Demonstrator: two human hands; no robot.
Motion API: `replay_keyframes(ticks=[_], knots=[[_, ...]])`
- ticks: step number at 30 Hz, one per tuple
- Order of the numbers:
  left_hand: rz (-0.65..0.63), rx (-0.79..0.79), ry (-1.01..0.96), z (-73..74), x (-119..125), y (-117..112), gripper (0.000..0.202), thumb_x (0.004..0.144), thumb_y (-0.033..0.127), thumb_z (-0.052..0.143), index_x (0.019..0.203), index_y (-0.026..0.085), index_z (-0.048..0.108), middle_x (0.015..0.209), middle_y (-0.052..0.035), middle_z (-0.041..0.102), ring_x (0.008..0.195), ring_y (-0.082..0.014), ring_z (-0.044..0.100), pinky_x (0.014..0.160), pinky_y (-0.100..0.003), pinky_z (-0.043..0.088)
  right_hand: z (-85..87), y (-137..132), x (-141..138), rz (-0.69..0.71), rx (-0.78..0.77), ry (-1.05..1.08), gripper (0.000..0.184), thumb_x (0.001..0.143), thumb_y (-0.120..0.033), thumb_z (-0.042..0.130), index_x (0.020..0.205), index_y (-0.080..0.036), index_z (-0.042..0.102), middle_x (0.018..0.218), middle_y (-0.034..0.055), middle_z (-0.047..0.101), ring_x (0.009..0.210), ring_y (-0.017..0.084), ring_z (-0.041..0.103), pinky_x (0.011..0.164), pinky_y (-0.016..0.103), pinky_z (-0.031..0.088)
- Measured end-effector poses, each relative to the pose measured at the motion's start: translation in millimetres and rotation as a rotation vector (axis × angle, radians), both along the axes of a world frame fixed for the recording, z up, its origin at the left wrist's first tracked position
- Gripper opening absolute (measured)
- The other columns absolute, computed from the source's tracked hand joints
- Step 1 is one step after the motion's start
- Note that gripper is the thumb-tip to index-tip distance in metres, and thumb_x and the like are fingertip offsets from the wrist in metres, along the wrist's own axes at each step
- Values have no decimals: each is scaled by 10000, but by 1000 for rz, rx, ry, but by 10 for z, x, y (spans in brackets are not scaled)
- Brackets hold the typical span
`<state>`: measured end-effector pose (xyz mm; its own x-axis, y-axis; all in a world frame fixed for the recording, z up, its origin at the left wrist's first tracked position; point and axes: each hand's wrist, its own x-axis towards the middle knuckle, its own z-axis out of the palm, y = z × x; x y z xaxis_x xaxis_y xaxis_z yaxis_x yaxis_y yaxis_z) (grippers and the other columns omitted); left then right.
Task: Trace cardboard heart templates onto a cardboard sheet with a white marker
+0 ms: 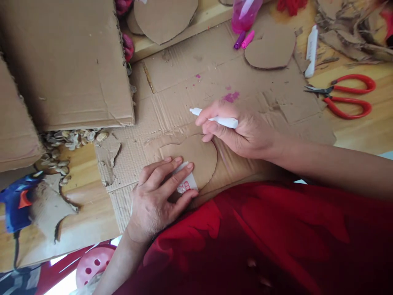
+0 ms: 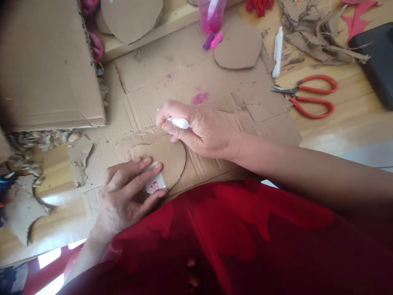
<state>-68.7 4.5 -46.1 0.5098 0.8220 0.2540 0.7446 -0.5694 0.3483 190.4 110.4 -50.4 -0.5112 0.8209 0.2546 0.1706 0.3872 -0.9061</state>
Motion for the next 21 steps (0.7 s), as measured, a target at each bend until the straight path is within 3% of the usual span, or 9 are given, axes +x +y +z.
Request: replay_keyframes(ticks=[4,10,21], knots=[[-21,1,-48,-5,-7,18,546,851,422,806,1340,239,644,1330,-97,656,1229,-268,619,1065,-447,513,-47,19,-8,23,27,37,295,1056,-464,492,1078,-210,641,888,-32,673,777,83,710,692,173,547],[-41,-16,-103,-9,-59,56,356,987,248,639,1342,257,656,1334,-74,676,1221,-212,630,1072,-407,502,-104,49,-15,29,60,47,302,1064,-465,474,1086,-198,614,855,-28,638,733,77,716,697,179,544],[-24,28,-127,-62,-39,64,332,991,300,631,1313,240,684,1295,-87,701,1194,-221,635,1045,-424,522,-117,75,-23,3,69,11,352,1042,-535,474,1070,-212,609,838,-22,642,700,94,727,628,187,535]])
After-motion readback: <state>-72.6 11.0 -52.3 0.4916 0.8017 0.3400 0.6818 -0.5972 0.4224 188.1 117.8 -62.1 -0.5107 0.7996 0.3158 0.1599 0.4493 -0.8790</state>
